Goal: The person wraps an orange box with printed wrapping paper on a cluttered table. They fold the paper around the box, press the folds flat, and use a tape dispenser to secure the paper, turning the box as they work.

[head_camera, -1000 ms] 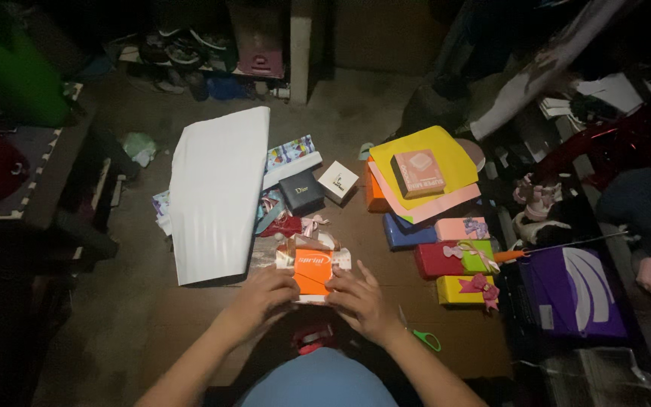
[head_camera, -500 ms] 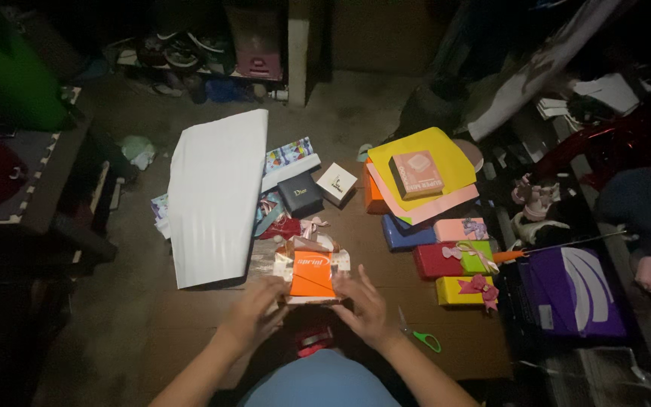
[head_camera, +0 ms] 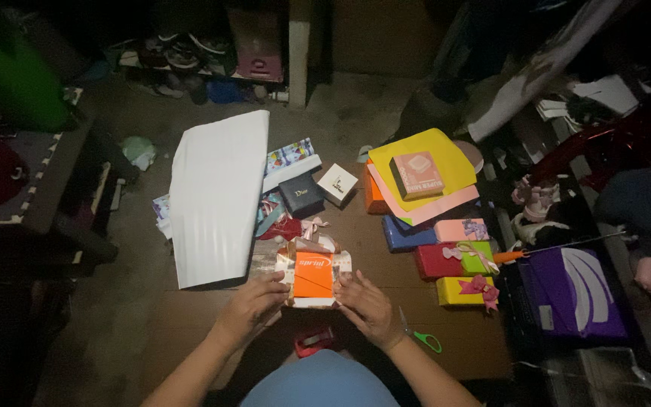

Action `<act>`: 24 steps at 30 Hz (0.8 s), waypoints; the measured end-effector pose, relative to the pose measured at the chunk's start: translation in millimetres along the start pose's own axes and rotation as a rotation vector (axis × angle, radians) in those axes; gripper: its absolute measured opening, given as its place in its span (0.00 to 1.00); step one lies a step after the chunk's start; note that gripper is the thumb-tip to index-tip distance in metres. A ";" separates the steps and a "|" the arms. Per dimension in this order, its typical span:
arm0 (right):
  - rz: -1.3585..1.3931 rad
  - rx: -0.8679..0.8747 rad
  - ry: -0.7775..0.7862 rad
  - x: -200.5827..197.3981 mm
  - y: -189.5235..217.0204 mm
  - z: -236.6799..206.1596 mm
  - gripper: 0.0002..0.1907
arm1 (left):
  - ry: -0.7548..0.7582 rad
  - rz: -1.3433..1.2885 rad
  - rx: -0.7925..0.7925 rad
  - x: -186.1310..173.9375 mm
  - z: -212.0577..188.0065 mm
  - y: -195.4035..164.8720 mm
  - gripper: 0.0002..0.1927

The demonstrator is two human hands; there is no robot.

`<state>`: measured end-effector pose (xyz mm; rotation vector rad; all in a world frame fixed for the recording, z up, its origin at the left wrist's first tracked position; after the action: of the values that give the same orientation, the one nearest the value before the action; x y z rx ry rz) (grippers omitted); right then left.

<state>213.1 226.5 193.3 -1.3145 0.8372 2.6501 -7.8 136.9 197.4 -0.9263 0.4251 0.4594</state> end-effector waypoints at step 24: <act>0.217 0.264 0.189 -1.3 -6.7 41.3 0.10 | 0.054 0.081 -0.277 0.0 36.8 2.9 0.07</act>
<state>186.2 252.9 211.4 -1.4928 1.3733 2.4752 -3.9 169.1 215.1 -1.1949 0.4561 0.5775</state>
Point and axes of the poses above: each hand's wrist, its own z-axis towards the middle knuckle, its own x-axis out of the palm, y = z × x, the point moved 8 cm from there along z, towards the middle knuckle, and after that the axes turned 9 degrees about -z, right-handed, at the moved point
